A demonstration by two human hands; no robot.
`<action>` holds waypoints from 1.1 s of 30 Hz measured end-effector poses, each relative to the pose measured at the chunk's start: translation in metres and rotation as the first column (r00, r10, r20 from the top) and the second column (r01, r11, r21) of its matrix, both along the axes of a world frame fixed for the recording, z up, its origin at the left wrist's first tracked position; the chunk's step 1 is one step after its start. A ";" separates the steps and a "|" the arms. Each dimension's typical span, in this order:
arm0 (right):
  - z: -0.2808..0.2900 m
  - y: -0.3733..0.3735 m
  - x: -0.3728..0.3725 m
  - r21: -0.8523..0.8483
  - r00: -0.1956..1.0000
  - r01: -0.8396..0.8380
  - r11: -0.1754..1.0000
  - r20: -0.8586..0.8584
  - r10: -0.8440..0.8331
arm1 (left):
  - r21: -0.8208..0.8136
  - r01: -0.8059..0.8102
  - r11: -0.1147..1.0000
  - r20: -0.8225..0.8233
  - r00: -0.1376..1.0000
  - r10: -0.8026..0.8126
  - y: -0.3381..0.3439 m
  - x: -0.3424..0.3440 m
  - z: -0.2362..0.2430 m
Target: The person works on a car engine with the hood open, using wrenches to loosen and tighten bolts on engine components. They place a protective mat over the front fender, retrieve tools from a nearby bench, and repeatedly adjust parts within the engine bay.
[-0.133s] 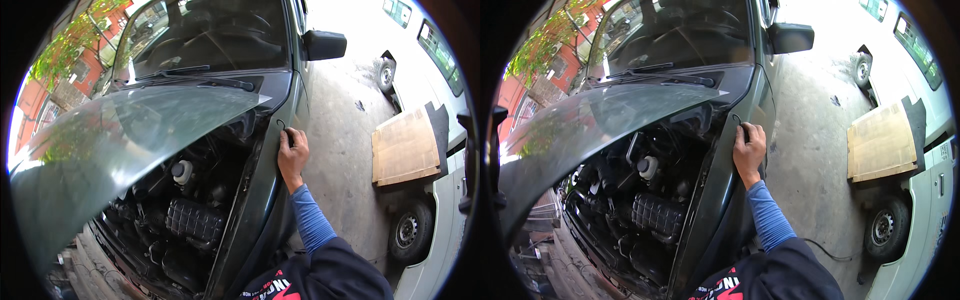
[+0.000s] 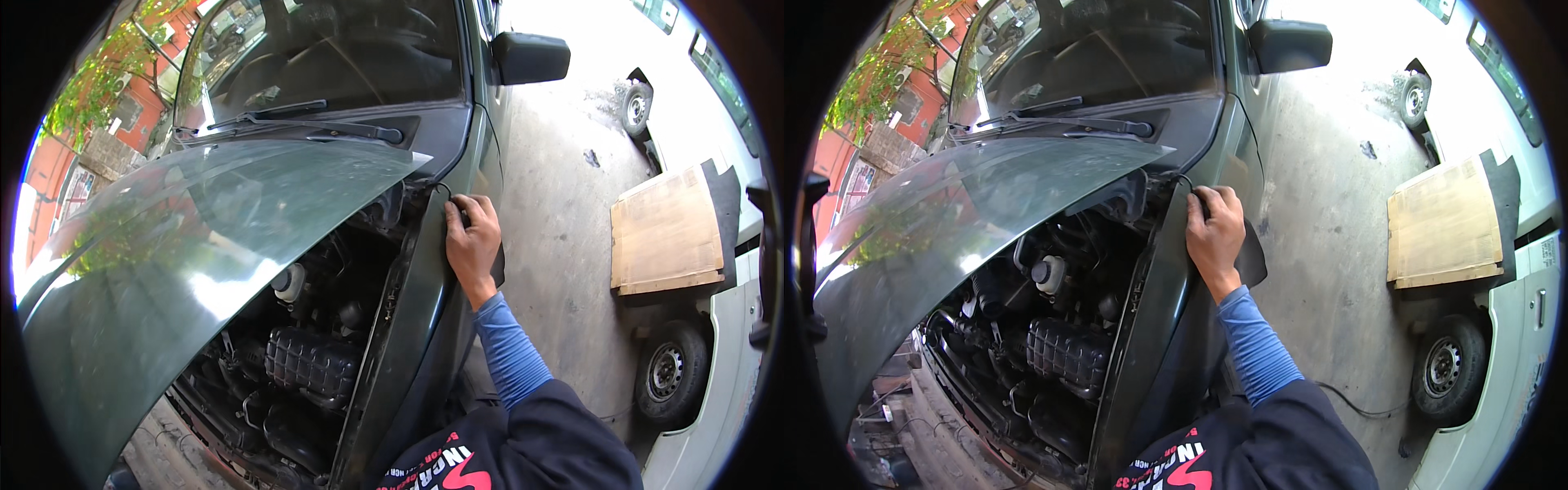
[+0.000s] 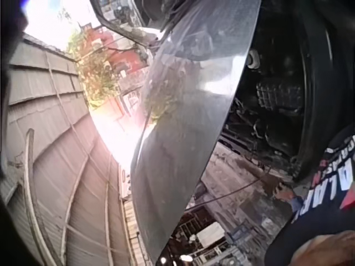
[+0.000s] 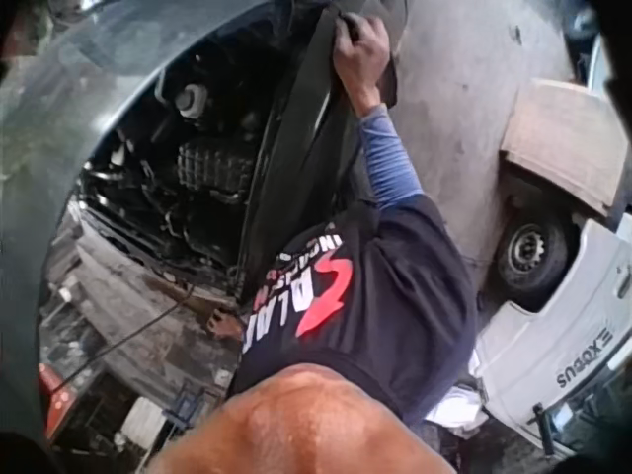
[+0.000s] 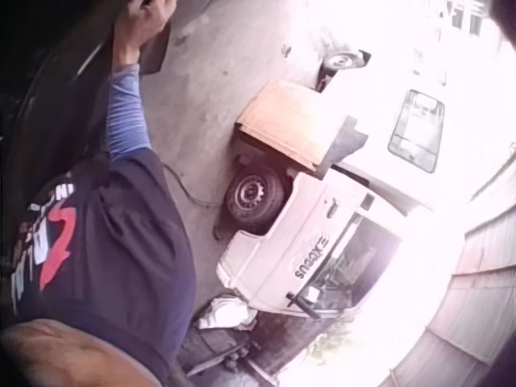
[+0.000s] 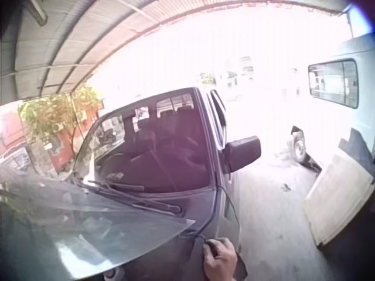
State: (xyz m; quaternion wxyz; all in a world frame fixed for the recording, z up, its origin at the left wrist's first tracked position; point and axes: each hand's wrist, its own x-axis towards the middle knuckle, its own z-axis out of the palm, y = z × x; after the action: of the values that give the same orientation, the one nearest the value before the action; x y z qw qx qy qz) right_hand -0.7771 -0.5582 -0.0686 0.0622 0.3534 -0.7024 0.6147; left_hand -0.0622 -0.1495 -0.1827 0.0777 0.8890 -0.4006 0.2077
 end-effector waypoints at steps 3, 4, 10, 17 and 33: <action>-0.008 -0.009 -0.014 0.122 0.989 -0.146 0.982 -0.021 0.150 | 0.070 -0.121 0.990 0.091 0.989 0.114 0.003 -0.014 0.020; -0.006 -0.008 -0.015 0.181 0.976 -0.212 0.960 -0.015 0.219 | 0.065 -0.236 0.970 0.178 0.959 0.221 -0.002 -0.028 0.025; 0.014 -0.024 -0.023 0.224 0.869 -0.489 0.843 0.047 0.492 | -0.330 -0.300 0.895 0.260 0.883 0.391 -0.003 0.003 0.055; 0.028 -0.054 -0.029 0.430 0.860 -0.474 0.768 0.037 0.510 | -0.343 -0.475 0.810 0.298 0.763 0.573 0.000 -0.013 0.080; 0.035 -0.064 0.020 0.550 0.948 -0.220 0.806 -0.075 0.310 | -0.497 -0.240 0.834 -0.053 0.968 0.247 -0.030 -0.043 0.041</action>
State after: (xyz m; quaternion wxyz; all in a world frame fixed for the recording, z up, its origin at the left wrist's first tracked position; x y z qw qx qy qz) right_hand -0.7570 -0.6225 -0.0339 -0.0688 0.4998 -0.7818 0.3665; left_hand -0.1051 -0.1799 -0.1419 0.2754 0.8806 -0.2174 0.3185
